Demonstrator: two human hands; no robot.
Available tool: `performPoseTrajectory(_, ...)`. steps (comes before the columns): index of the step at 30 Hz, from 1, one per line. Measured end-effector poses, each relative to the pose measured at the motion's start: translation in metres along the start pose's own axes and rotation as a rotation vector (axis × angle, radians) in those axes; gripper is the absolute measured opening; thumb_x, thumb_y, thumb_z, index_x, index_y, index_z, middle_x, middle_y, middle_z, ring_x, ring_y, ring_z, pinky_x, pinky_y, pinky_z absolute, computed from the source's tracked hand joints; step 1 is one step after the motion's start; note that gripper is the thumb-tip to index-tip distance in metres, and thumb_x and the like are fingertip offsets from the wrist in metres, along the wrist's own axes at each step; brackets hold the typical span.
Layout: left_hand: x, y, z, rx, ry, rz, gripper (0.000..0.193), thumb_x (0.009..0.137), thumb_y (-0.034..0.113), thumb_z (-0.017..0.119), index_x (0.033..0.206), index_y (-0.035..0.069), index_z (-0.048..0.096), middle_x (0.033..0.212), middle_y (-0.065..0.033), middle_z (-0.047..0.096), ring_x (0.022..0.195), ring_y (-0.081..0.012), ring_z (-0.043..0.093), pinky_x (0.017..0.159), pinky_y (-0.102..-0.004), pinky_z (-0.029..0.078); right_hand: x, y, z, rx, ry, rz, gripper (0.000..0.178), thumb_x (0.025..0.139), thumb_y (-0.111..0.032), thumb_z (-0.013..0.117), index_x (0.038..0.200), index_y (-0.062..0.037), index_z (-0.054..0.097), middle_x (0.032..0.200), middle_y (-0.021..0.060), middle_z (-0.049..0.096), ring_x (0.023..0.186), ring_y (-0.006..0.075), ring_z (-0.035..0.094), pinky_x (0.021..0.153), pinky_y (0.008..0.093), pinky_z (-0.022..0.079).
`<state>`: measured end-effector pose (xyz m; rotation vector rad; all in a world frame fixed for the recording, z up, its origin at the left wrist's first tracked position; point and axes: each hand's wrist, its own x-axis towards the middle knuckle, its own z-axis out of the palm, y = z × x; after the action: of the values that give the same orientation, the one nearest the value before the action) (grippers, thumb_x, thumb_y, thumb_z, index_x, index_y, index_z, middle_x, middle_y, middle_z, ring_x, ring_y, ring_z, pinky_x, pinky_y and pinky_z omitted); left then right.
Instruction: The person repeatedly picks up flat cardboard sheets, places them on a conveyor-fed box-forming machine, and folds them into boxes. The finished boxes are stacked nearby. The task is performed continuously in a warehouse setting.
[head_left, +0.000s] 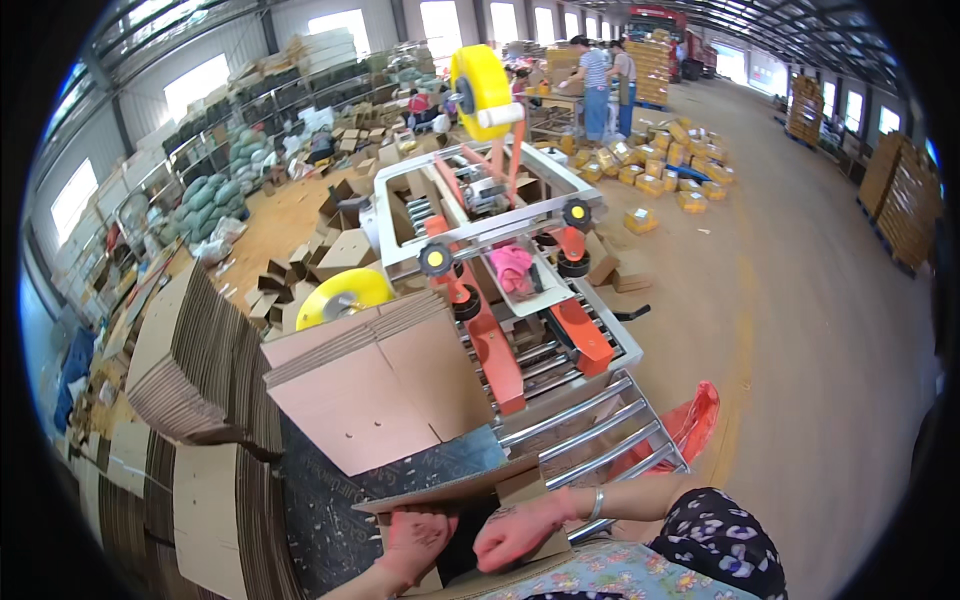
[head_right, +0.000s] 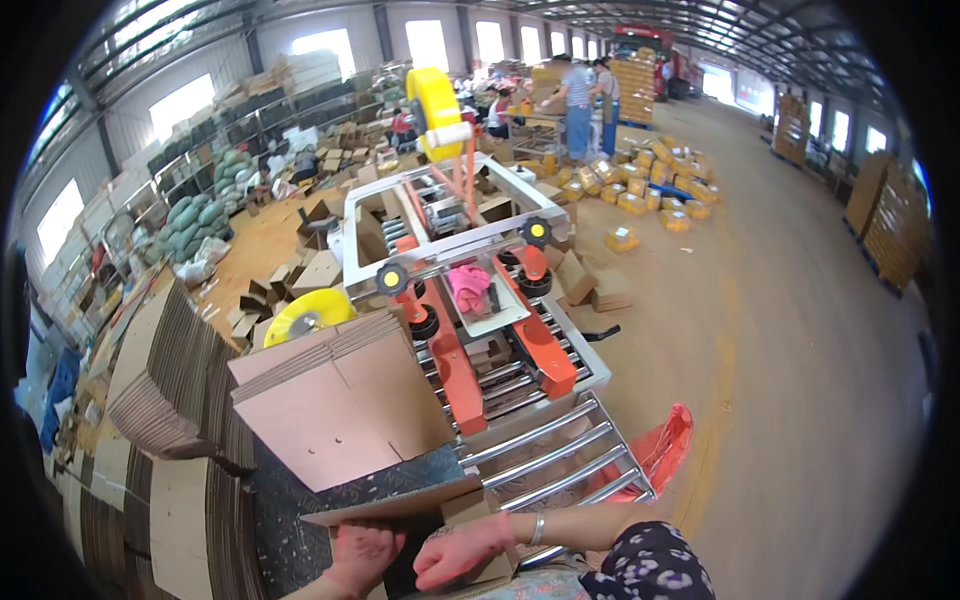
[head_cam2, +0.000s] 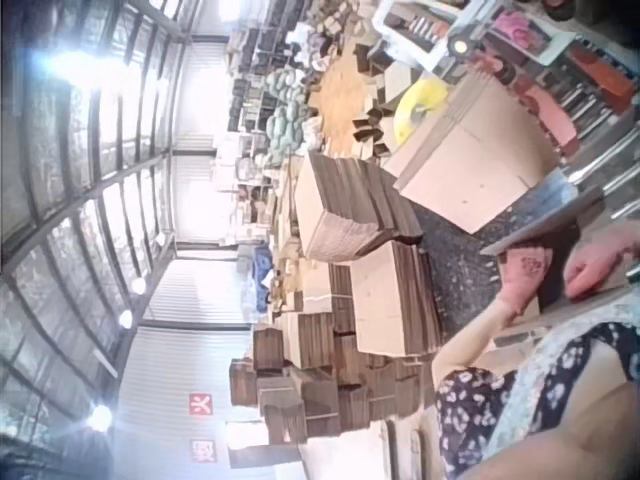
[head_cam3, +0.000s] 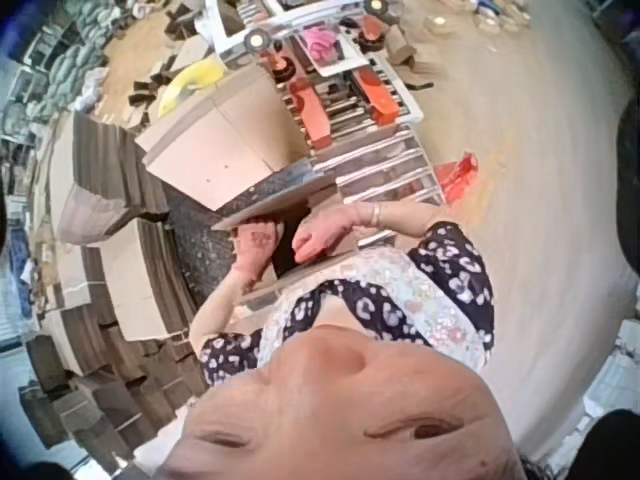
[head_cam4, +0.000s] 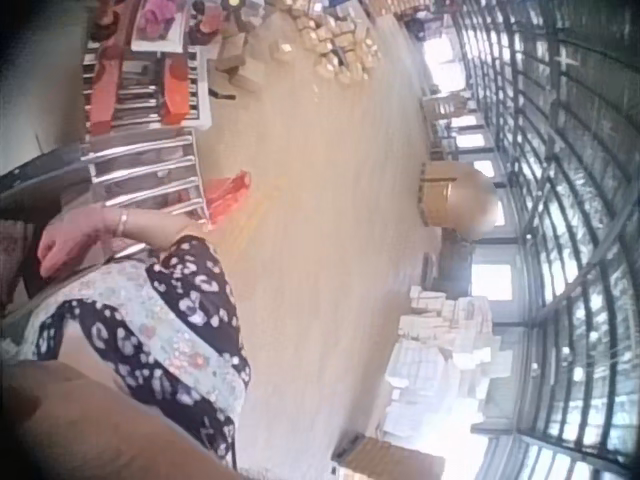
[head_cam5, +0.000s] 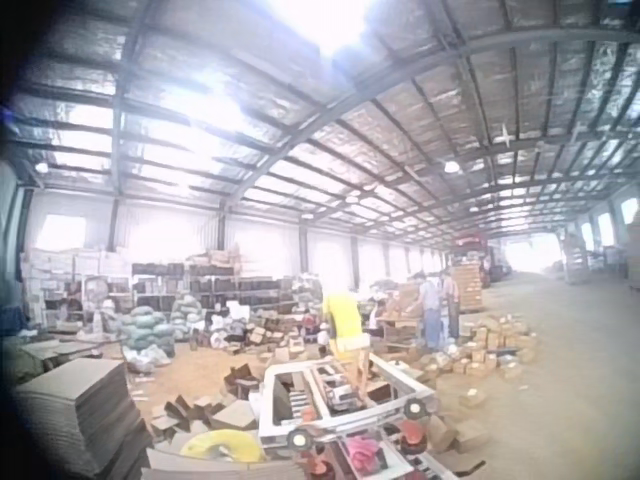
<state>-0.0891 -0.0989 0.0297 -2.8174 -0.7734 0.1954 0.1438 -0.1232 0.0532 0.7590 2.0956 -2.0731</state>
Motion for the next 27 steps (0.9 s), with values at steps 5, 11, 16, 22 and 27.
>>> performPoseTrajectory(5,-0.056,-0.007,-0.059,-0.416,0.075,-0.034,0.041,0.083,0.041,0.061,0.108,0.008,0.062,0.109,-0.0156,0.060,0.101,-0.0351,0.058,0.088,-0.0506,0.043,0.008,0.012,0.024,-1.087,0.983,-0.757,0.033,0.087,-0.021,0.059,0.116,-0.0060,0.056,0.119,0.0113,0.056,0.112,0.0295,0.053,0.090,0.0459,0.043)
performPoseTrajectory(11,-0.008,-0.018,-0.017,-0.144,0.506,-0.203,0.056,0.082,0.042,0.060,0.121,0.003,0.054,0.127,-0.0250,0.045,0.120,-0.0479,0.041,0.101,-0.0658,0.029,-0.077,0.009,0.007,-1.190,1.380,-0.082,0.041,0.082,-0.031,0.067,0.114,-0.0062,0.061,0.132,0.0128,0.056,0.124,0.0363,0.049,0.107,0.0572,0.026)
performPoseTrajectory(16,0.066,-0.029,0.007,-1.758,0.047,-0.538,0.057,0.091,0.026,0.059,0.137,-0.003,0.042,0.132,-0.0177,0.053,0.121,-0.0276,0.050,0.103,-0.0395,0.041,-0.092,0.117,0.092,-0.681,1.425,-0.284,0.036,0.086,-0.030,0.063,0.115,-0.0079,0.062,0.127,0.0158,0.057,0.127,0.0389,0.046,0.111,0.0576,0.024)
performPoseTrajectory(22,0.277,0.033,-0.035,-1.232,0.102,-0.065,0.041,0.095,0.030,0.058,0.129,0.008,0.053,0.117,-0.0136,0.063,0.109,-0.0258,0.061,0.093,-0.0350,0.048,-0.142,0.134,0.103,-0.707,2.162,-0.060,0.031,0.086,-0.023,0.055,0.111,-0.0074,0.062,0.112,0.0126,0.059,0.115,0.0352,0.051,0.107,0.0539,0.030)
performPoseTrajectory(27,0.365,0.059,-0.040,-0.521,0.887,0.225,0.027,0.082,0.017,0.063,0.104,0.001,0.060,0.110,-0.0158,0.061,0.106,-0.0325,0.058,0.098,-0.0451,0.044,-0.088,0.187,-0.009,-0.730,2.436,-0.066,0.029,0.094,-0.021,0.044,0.112,-0.0066,0.061,0.119,0.0112,0.059,0.123,0.0373,0.047,0.111,0.0576,0.023)
